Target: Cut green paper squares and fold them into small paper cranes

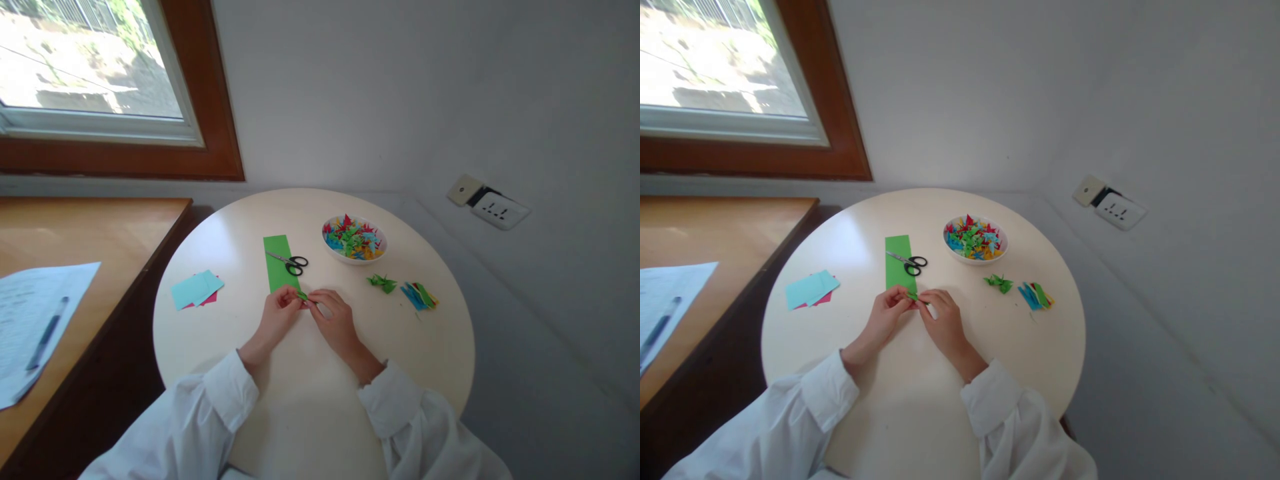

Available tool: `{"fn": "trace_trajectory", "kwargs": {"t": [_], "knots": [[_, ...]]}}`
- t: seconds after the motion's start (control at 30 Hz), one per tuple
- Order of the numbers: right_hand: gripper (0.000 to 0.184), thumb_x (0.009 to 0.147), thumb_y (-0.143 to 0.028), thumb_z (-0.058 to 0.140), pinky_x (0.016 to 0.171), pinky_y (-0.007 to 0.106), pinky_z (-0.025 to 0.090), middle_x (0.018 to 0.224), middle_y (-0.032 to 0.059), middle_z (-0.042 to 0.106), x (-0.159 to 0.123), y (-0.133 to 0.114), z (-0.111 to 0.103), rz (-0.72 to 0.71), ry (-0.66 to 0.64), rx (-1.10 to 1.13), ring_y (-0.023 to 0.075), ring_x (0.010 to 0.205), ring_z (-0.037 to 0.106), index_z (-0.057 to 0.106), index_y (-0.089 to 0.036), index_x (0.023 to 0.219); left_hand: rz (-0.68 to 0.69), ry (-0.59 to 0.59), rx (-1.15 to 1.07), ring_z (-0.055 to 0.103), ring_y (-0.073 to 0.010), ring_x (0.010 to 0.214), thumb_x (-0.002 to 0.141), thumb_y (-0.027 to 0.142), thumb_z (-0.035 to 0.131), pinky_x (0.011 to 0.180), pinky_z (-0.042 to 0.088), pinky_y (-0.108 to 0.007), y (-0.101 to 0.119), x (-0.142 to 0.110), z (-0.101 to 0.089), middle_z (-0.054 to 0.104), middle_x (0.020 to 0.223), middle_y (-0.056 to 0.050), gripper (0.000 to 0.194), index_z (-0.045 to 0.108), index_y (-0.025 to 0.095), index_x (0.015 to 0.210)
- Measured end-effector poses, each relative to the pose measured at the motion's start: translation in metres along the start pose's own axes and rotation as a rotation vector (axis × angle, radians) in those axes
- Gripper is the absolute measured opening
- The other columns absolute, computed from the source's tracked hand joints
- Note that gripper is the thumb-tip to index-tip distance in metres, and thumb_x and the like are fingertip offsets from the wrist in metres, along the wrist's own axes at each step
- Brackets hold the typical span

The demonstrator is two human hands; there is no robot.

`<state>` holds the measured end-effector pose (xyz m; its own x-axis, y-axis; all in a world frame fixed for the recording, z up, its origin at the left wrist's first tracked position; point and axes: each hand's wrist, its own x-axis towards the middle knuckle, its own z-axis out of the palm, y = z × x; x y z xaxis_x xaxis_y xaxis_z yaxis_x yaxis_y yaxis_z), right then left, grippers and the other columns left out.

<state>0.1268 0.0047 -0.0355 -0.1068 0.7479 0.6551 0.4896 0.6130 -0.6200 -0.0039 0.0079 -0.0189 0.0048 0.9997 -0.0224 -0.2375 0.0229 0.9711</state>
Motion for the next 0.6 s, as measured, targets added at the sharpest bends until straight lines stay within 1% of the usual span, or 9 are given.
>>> {"fn": "trace_trajectory", "kwargs": {"t": [0.2, 0.33, 0.5, 0.6], "knots": [[0.014, 0.08, -0.014, 0.053, 0.075, 0.033, 0.051, 0.083, 0.0052, 0.068, 0.0008, -0.0017, -0.0018, 0.016, -0.026, 0.025, 0.0173, 0.081, 0.062, 0.064, -0.022, 0.085, 0.11, 0.003, 0.184, 0.054, -0.0105, 0.058, 0.062, 0.012, 0.055, 0.059, 0.044, -0.022, -0.0058, 0.0021, -0.0044, 0.058, 0.06, 0.002, 0.005, 0.056, 0.016, 0.065], [0.013, 0.08, -0.014, 0.053, 0.073, 0.033, 0.051, 0.081, 0.0051, 0.067, 0.0011, -0.0023, -0.0025, 0.023, -0.016, 0.028, 0.0172, 0.079, 0.061, 0.063, -0.021, 0.082, 0.14, -0.015, 0.226, 0.055, -0.0116, 0.06, 0.064, 0.011, 0.053, 0.06, 0.044, -0.023, -0.0074, 0.0028, -0.006, 0.058, 0.062, 0.001, 0.006, 0.056, 0.016, 0.066], [0.011, 0.082, -0.016, 0.052, 0.073, 0.032, 0.05, 0.08, 0.0048, 0.067, -0.0007, -0.0004, -0.0012, 0.029, -0.021, 0.021, 0.017, 0.079, 0.06, 0.061, -0.021, 0.081, 0.166, 0.01, 0.263, 0.056, -0.0121, 0.063, 0.063, 0.011, 0.054, 0.061, 0.043, -0.023, -0.0063, 0.0027, -0.006, 0.062, 0.066, -0.001, 0.008, 0.059, 0.015, 0.068], [0.011, 0.082, -0.016, 0.052, 0.073, 0.032, 0.051, 0.081, 0.0058, 0.068, -0.0028, 0.0017, 0.0002, 0.063, -0.018, 0.031, 0.0171, 0.079, 0.062, 0.062, -0.02, 0.083, 0.161, 0.024, 0.265, 0.056, -0.0125, 0.063, 0.062, 0.011, 0.056, 0.061, 0.043, -0.023, -0.0064, 0.0028, -0.0063, 0.063, 0.067, -0.001, 0.01, 0.061, 0.015, 0.069]]}}
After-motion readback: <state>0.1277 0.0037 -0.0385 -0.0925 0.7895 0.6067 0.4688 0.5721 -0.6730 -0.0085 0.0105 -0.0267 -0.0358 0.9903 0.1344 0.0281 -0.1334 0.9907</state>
